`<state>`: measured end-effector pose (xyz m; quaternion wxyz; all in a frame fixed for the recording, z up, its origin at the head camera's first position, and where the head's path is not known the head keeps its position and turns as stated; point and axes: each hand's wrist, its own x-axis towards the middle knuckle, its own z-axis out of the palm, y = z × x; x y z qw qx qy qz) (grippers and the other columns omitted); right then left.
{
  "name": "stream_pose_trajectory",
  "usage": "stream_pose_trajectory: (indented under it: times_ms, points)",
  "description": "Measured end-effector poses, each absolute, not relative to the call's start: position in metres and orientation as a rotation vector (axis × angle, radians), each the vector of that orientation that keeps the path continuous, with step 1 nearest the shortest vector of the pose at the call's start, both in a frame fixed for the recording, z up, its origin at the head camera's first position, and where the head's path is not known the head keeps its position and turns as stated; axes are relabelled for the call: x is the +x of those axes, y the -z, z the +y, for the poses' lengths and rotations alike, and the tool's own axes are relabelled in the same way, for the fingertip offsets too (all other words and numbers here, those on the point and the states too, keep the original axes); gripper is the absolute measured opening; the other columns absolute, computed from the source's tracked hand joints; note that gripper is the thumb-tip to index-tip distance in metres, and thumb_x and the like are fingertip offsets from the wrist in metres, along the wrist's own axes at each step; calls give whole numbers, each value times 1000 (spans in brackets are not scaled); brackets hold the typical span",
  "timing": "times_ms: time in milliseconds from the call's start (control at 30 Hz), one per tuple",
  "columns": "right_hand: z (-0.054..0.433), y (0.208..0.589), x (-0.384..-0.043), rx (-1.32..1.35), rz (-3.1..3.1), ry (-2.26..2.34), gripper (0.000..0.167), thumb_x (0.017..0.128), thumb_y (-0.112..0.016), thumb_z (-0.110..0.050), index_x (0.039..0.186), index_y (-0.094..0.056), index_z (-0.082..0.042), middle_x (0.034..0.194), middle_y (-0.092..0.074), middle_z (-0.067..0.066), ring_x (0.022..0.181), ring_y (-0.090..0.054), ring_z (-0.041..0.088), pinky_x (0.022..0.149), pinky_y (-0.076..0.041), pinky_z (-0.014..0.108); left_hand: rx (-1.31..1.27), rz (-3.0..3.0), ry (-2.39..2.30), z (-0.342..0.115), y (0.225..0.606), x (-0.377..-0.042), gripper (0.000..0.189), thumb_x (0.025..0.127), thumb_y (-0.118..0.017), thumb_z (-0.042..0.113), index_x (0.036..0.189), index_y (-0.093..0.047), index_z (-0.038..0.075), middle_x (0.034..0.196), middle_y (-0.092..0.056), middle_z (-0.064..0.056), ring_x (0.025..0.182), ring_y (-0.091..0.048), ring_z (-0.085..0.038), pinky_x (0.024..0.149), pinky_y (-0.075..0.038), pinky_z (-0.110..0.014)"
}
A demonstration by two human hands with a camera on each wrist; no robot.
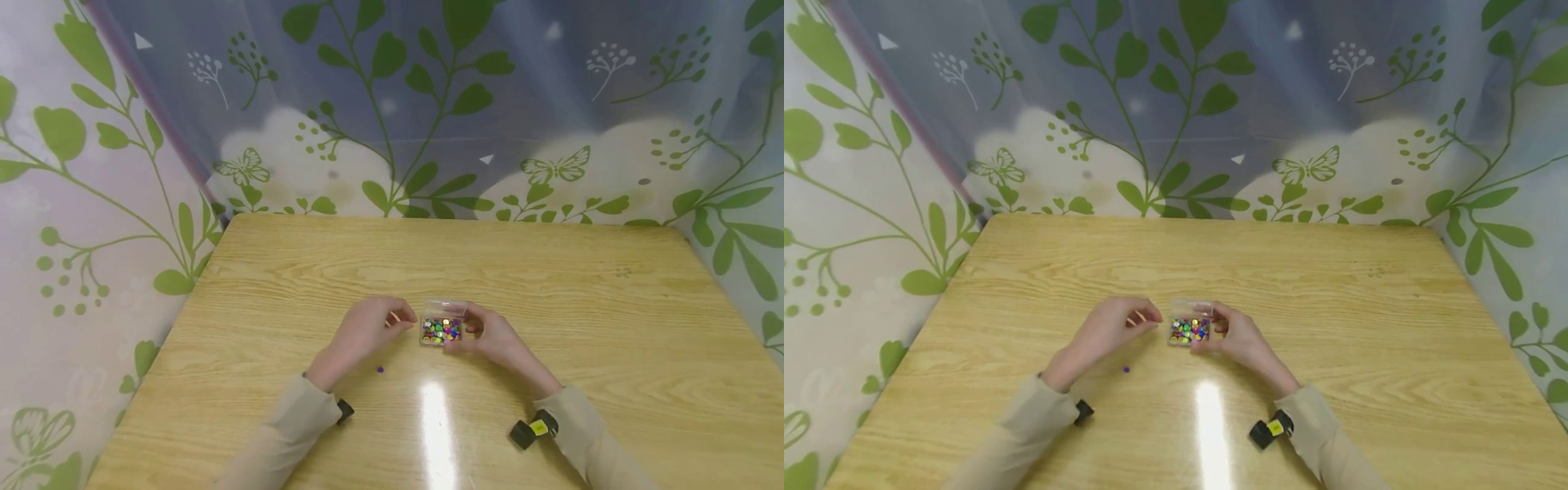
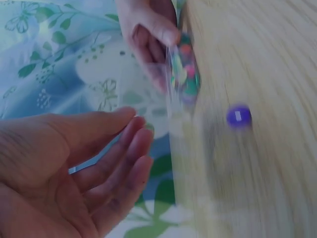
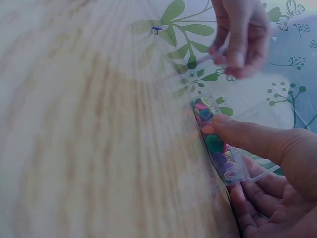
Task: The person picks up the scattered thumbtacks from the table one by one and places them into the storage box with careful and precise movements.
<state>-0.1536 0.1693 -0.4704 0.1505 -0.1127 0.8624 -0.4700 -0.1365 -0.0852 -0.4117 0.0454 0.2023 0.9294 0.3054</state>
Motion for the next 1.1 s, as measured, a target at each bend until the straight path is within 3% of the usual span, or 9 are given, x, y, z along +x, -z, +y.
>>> stream_pose_trajectory:
  times_ms: [200,600,1100]
  points:
    - [170,469,-153,-320,2483,1341,72,74,-92,-30,139,-61,-21,131,-64,11,108,-59,27,93,-49,41,614,2818,-812,-109,415,-129,1,91,-77,17,90,-76,16,84,-72,8,75,-65,-8,70,-53,-26]
    - [169,467,-152,-314,2495,1311,71,75,-91,-30,138,-61,-20,131,-63,14,110,-60,28,94,-51,45,689,2617,-767,-126,427,-115,17,82,-85,15,77,-69,21,72,-64,13,68,-57,-3,68,-49,-26]
    - [168,469,-152,-319,2499,1317,70,75,-91,-29,138,-61,-20,128,-63,13,106,-59,26,92,-50,40,693,2705,-850,-123,438,-114,16,87,-79,12,80,-68,20,74,-66,9,67,-57,-4,64,-50,-25]
